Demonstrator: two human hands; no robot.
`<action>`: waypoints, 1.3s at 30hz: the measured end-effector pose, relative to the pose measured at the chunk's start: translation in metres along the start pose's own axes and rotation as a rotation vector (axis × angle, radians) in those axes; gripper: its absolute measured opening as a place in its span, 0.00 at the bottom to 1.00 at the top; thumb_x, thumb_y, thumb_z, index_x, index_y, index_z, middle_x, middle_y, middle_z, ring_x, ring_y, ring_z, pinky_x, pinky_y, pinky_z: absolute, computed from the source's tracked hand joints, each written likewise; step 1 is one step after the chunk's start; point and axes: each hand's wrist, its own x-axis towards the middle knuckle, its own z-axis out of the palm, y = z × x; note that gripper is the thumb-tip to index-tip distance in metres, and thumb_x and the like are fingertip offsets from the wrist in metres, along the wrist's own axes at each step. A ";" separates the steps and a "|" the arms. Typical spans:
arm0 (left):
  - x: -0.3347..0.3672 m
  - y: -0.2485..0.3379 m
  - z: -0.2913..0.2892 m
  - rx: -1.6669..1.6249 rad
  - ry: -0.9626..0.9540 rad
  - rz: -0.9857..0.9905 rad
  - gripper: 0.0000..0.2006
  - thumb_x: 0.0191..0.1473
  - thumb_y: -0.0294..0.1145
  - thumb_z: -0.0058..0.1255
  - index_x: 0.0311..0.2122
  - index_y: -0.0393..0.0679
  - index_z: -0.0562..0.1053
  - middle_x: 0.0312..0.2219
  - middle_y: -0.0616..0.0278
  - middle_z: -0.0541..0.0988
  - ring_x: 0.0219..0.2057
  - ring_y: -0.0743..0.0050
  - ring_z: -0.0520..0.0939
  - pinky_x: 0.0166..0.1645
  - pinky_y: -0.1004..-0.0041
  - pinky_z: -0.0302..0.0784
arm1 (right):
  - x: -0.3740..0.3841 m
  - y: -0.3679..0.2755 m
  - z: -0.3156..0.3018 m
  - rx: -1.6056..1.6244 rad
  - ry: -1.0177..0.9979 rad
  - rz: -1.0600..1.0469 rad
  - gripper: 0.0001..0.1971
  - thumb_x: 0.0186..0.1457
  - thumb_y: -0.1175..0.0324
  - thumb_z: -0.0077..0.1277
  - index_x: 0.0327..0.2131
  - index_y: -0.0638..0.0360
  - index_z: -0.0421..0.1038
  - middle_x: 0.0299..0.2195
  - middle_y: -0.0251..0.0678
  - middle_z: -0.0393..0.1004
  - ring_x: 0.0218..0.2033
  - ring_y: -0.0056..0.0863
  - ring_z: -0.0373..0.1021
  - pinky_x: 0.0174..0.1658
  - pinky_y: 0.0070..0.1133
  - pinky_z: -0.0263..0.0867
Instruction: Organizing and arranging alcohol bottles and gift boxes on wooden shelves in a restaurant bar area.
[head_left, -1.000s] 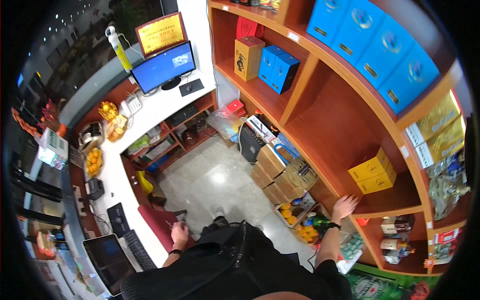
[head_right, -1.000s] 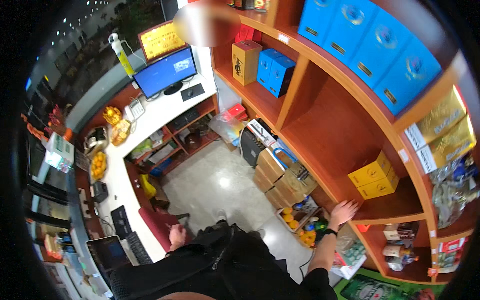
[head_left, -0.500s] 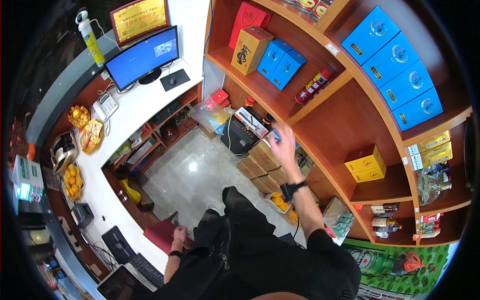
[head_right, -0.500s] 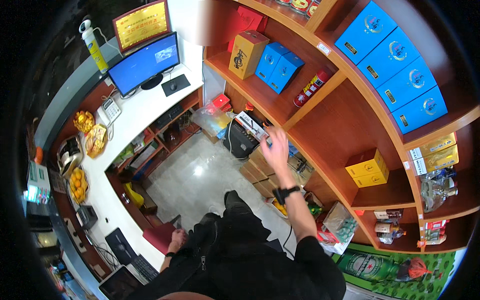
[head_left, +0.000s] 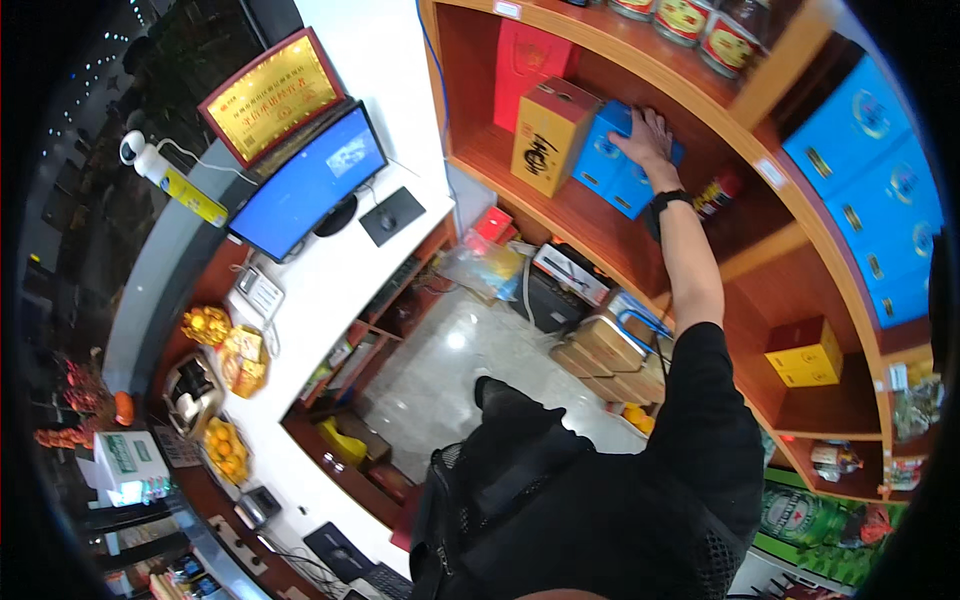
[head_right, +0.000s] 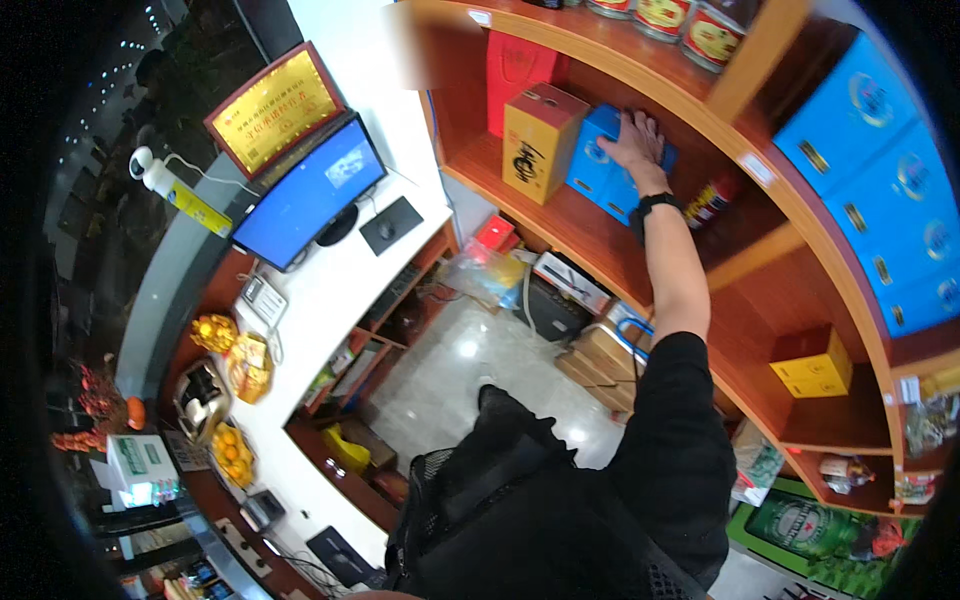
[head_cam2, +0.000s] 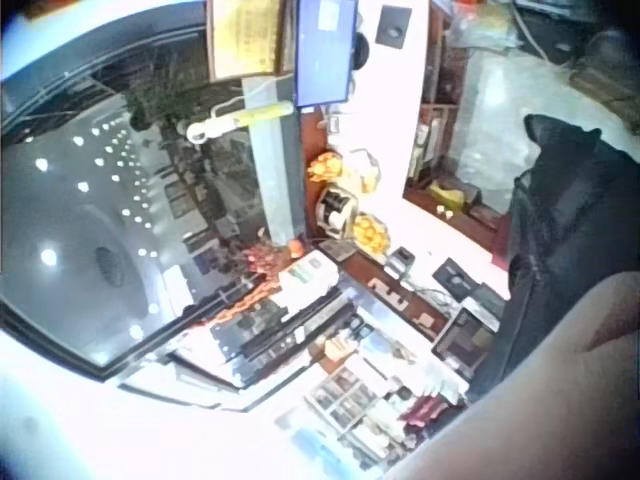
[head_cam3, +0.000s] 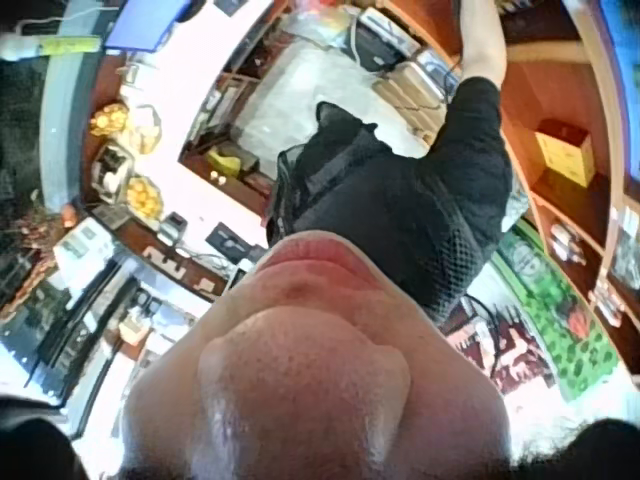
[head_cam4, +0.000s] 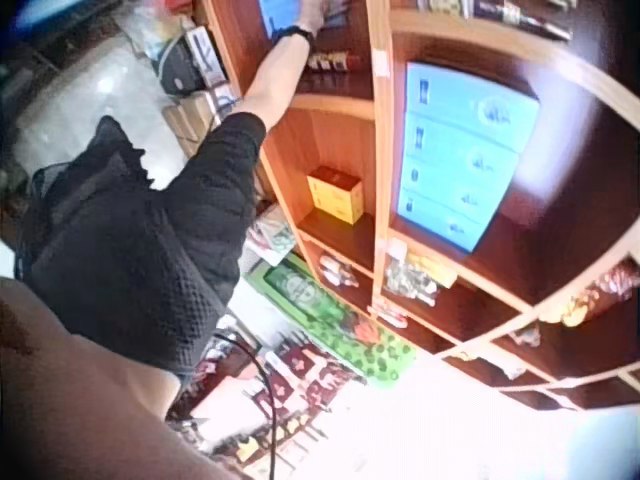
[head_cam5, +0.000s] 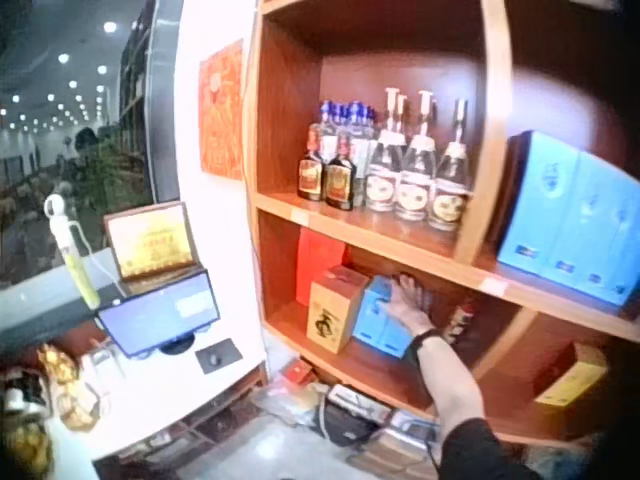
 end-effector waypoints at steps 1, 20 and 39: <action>-0.003 -0.002 -0.006 -0.035 0.060 -0.012 0.13 0.65 0.34 0.58 0.50 0.38 0.75 0.31 0.62 0.82 0.28 0.73 0.82 0.31 0.69 0.80 | 0.003 -0.065 -0.010 -0.111 -0.111 -0.039 0.53 0.52 0.33 0.62 0.75 0.50 0.58 0.74 0.47 0.56 0.76 0.50 0.50 0.74 0.52 0.50; 0.226 0.301 -0.031 0.018 -0.085 -0.168 0.12 0.69 0.33 0.50 0.49 0.34 0.75 0.34 0.58 0.82 0.32 0.68 0.82 0.38 0.68 0.80 | 0.060 -0.062 0.039 -0.132 0.100 -0.104 0.49 0.47 0.39 0.69 0.67 0.52 0.61 0.65 0.51 0.62 0.66 0.59 0.59 0.66 0.53 0.59; 0.537 0.300 -0.043 0.419 -0.330 -0.052 0.25 0.60 0.51 0.55 0.50 0.38 0.81 0.40 0.47 0.88 0.45 0.48 0.88 0.52 0.59 0.82 | 0.031 -0.121 0.052 -0.225 0.027 -0.221 0.62 0.47 0.27 0.64 0.79 0.37 0.47 0.58 0.57 0.66 0.59 0.61 0.64 0.61 0.54 0.59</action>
